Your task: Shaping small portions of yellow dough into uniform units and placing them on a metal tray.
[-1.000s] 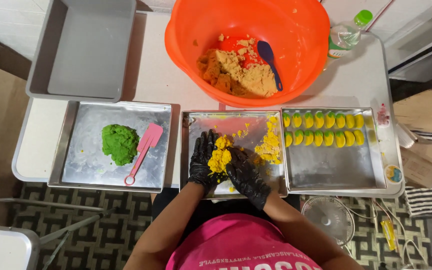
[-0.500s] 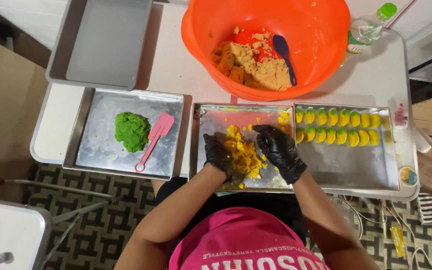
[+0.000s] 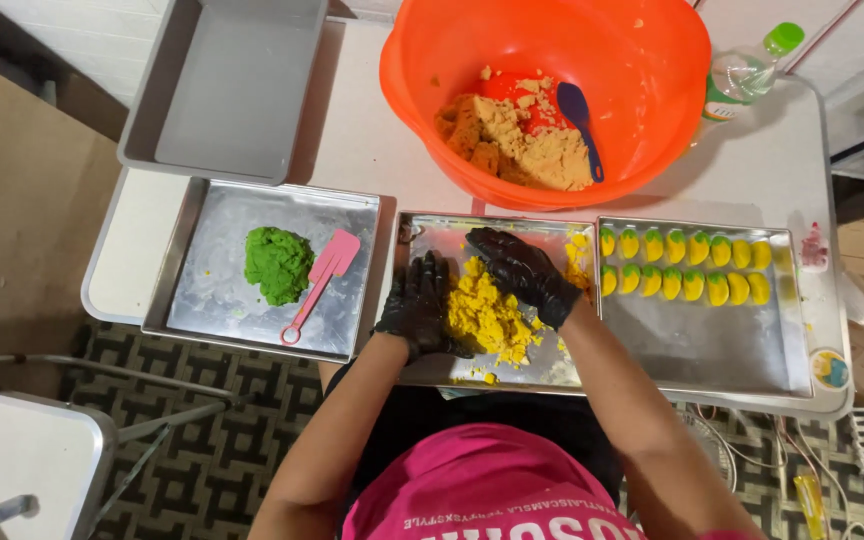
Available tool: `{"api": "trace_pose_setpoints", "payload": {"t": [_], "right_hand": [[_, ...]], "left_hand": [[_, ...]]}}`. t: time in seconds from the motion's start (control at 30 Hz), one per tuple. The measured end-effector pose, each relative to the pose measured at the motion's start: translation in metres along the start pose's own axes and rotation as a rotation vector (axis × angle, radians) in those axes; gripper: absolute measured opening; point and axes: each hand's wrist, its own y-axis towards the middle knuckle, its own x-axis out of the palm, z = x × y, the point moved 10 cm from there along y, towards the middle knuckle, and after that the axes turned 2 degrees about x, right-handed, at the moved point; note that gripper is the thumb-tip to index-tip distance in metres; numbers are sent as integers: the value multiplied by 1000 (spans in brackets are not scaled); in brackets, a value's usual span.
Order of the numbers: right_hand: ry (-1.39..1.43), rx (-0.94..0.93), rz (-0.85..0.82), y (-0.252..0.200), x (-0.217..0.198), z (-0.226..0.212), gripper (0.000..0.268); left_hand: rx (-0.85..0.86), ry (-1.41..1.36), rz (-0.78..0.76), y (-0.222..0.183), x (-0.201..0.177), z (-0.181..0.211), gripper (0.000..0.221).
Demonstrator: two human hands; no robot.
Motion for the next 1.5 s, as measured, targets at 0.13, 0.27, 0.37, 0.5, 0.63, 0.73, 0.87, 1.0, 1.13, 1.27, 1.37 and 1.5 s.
{"api": "trace_pose_setpoints", "payload": {"t": [0.13, 0.27, 0.37, 0.5, 0.63, 0.73, 0.87, 1.0, 1.13, 1.27, 1.37, 1.5], "right_hand": [[-2105, -218, -235, 27, 45, 25, 50], [-1288, 55, 458, -21, -47, 11, 53], [-2720, -68, -242, -15, 26, 62, 47], [-2840, -234, -225, 18, 66, 76, 45], [-3212, -221, -58, 36, 45, 57, 45], [-3468, -308, 68, 24, 45, 39, 44], [-3714, -382, 391, -8, 62, 22, 62], [-3693, -395, 784, -45, 59, 6, 68], [-3555, -179, 926, -56, 44, 8, 63], [-3586, -397, 839, -27, 71, 20, 72], [-3525, -548, 320, -15, 78, 35, 58], [-3606, -517, 371, -26, 78, 7, 60]], "left_hand": [[-102, -308, 31, -21, -20, -3, 160], [-152, -469, 1, -18, -8, -1, 161], [-130, -354, -1, -9, 8, 1, 154], [-130, -382, 32, -19, -8, 3, 155], [-131, -310, 59, -11, 6, 1, 160], [-130, -257, 67, -8, 25, 0, 159], [-128, -230, 125, -8, 15, -1, 159], [-163, -73, 272, -16, 1, 1, 160], [-170, 22, 407, -25, -20, 6, 155], [-169, 43, 470, -30, -24, 8, 154], [-151, -59, 348, -25, -17, 5, 159], [-154, -120, 283, -24, -17, 4, 158]]}}
